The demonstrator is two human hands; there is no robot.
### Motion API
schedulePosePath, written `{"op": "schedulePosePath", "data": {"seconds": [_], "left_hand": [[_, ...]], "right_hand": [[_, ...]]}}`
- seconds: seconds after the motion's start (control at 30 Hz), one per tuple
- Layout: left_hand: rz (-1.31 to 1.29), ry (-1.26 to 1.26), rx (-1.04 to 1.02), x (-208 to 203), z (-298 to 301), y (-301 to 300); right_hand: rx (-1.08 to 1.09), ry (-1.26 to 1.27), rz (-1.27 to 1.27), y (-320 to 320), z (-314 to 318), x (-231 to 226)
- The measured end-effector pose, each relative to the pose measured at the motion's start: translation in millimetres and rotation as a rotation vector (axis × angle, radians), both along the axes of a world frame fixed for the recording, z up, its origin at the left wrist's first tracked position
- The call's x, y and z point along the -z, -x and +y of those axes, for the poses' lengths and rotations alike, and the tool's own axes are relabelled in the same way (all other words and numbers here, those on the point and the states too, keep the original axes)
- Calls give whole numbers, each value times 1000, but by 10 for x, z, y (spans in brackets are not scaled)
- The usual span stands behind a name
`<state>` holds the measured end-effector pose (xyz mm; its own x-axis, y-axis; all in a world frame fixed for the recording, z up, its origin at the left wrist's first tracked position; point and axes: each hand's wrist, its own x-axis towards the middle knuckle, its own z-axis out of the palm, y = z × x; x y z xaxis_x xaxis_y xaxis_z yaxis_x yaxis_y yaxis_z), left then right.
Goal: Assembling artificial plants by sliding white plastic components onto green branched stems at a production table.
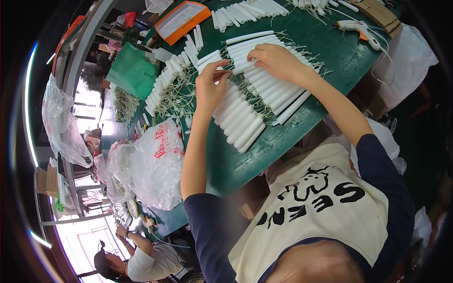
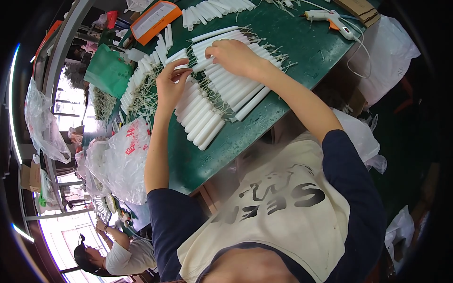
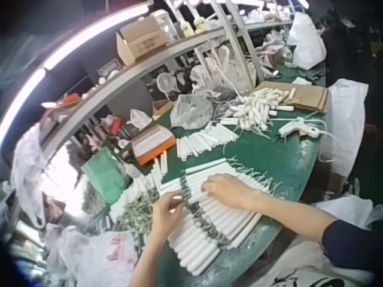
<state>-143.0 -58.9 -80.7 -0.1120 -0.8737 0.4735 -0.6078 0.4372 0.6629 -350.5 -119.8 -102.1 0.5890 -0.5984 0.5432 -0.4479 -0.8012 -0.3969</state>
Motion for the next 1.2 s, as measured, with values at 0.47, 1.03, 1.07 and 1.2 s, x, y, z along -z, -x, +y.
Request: {"op": "schedulePosePath", "data": {"seconds": [0.47, 1.03, 1.07, 1.2], "left_hand": [[-247, -253, 117, 0, -172, -36], [-600, -5, -101, 70, -1428, -105], [-615, 88, -117, 120, -1545, -102], [-798, -10, -234, 276, -1887, -208]], "right_hand": [[36, 8, 61, 59, -121, 178], [21, 71, 22, 75, 23, 123], [35, 70, 24, 89, 24, 117], [14, 63, -4, 86, 21, 101]]}}
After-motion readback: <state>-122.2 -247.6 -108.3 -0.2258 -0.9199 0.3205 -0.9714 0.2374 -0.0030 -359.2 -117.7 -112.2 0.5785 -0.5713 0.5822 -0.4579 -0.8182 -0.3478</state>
